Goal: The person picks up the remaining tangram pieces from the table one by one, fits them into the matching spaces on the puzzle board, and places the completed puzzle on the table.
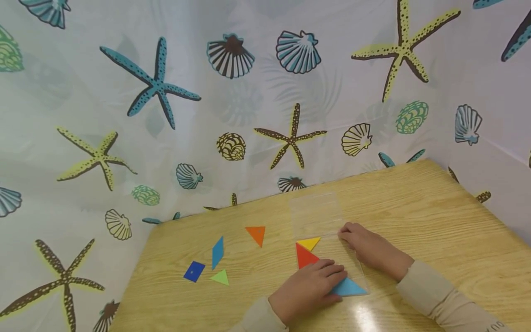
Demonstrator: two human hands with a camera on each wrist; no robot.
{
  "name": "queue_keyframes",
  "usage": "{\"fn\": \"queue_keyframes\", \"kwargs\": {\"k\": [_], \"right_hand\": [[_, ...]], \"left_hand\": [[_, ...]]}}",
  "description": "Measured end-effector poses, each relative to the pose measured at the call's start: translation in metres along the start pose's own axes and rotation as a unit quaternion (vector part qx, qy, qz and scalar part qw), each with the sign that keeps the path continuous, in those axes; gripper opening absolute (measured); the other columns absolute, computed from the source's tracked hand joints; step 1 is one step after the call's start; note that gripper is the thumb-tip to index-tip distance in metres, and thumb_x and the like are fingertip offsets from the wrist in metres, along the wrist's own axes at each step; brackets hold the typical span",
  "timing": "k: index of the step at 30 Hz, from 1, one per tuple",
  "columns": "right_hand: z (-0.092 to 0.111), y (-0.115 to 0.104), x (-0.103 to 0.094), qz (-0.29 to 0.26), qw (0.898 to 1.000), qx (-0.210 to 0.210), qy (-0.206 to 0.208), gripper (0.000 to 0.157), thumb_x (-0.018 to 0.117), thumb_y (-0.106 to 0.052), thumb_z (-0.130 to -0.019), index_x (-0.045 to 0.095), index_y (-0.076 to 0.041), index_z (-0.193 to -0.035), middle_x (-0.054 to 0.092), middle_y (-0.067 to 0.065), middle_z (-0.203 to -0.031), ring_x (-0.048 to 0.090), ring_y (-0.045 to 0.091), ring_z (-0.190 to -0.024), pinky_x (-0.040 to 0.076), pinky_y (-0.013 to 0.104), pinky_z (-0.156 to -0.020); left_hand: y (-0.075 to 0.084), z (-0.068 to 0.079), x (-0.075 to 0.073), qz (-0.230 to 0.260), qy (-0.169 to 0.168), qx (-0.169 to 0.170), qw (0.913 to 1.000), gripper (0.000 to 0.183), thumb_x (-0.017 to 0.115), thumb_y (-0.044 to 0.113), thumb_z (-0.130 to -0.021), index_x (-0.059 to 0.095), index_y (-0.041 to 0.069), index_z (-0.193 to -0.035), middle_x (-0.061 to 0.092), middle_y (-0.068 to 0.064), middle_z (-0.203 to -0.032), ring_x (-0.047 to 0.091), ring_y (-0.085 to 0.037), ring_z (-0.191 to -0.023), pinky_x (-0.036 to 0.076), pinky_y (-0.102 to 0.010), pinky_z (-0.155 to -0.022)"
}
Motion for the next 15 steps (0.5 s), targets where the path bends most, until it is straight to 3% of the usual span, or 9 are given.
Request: {"fn": "queue_keyframes", "kwargs": {"k": [15], "right_hand": [[-0.0001,-0.0019,-0.0018,-0.001,1.0,0.004,0.002,0.031,0.06,0.006,-0.085,0.059,0.008,-0.116,0.053,0.015,-0.116,0.051,0.031,-0.109,0.047,0.042,-0.086]], "left_hand": [[-0.0021,-0.0001,0.0043,0.025,-0.019,-0.021,0.9993,0.052,0.043,0.051,-0.093,0.045,0.024,-0.137,0.045,0.011,-0.131,0.037,-0.006,-0.122,0.025,-0.016,-0.103]]}}
Point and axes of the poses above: each hand's wrist, its own z-axis away from the middle knuckle, its own x-axis out of the palm, y = z × x, the point moved 6 cm from there along -z, towards the middle knuckle
